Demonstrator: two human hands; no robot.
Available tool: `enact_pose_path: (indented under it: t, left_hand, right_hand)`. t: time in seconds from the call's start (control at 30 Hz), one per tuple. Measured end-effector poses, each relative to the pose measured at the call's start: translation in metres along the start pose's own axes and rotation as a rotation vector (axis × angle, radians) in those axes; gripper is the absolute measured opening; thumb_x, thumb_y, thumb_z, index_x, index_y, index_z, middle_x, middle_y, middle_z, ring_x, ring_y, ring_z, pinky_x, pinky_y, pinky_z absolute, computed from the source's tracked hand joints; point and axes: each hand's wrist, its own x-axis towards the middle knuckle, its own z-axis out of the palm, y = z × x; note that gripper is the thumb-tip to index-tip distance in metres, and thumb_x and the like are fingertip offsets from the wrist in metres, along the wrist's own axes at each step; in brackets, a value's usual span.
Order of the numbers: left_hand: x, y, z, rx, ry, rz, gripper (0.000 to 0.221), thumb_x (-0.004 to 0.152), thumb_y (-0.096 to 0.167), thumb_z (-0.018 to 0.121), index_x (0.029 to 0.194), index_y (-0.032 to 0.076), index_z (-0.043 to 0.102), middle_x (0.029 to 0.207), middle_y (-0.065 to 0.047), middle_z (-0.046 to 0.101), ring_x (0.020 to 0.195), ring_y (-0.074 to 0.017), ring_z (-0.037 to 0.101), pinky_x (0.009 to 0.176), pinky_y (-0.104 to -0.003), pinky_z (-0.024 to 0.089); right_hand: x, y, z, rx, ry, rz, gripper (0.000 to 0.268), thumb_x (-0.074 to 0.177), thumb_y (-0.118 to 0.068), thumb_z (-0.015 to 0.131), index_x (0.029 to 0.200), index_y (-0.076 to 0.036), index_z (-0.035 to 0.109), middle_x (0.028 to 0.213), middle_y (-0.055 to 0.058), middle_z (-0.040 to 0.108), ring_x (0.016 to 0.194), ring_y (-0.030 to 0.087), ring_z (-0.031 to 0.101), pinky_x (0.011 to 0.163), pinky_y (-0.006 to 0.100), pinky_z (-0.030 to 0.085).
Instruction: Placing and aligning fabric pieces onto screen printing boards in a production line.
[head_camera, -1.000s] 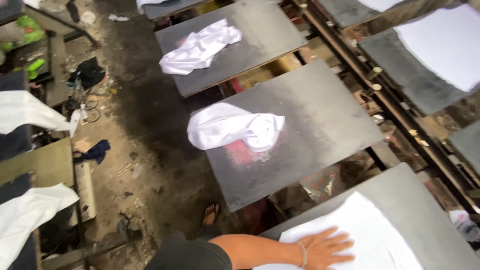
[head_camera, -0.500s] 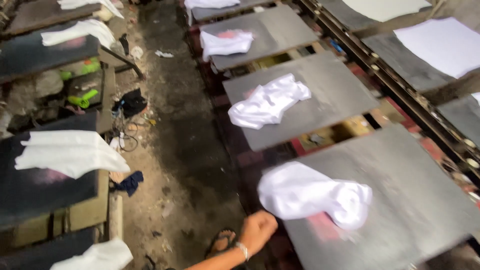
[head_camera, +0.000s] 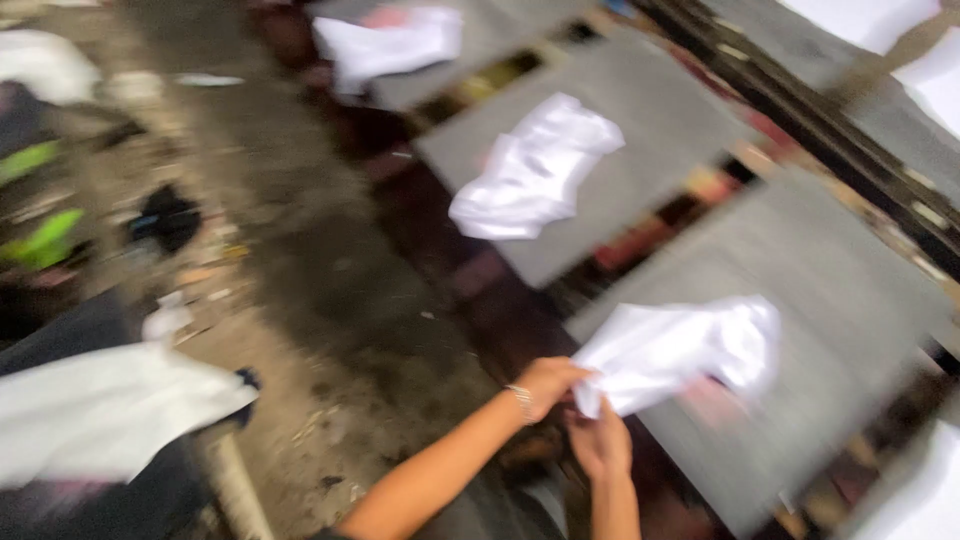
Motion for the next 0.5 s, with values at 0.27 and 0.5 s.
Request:
enact_pose_path:
  t: [0.27,0.5]
  left_hand:
    - [-0.083,0.042,0.026,-0.573,-0.272,-0.309,0.053,0.085,0.010,0.066,0.136,-0.006,0.058,0.127,-0.018,0.067,0.113,-0.0304,0.063,0.103,-0.040,0.049]
    - [-0.099,0.008,-0.025,-0.581,-0.464,-0.452,0.071,0.081,0.011,0.070,0.147,0.003,0.047,0.142,-0.017,0.059,0.124,-0.0314,0.059,0.093,-0.039,0.055]
  right_hand:
    - [-0.192,-0.071,0.085,-0.007,0.236,-0.046,0.045,0.088,-0.024,0.067,0.127,-0.005,0.060,0.112,0.010,0.066,0.091,0.026,0.056,0.076,0.040,0.042]
    - [-0.257,-0.085,0.016,0.215,0.251,-0.246,0.052,0.086,-0.015,0.065,0.136,-0.006,0.055,0.127,0.008,0.066,0.110,0.021,0.060,0.084,0.035,0.048]
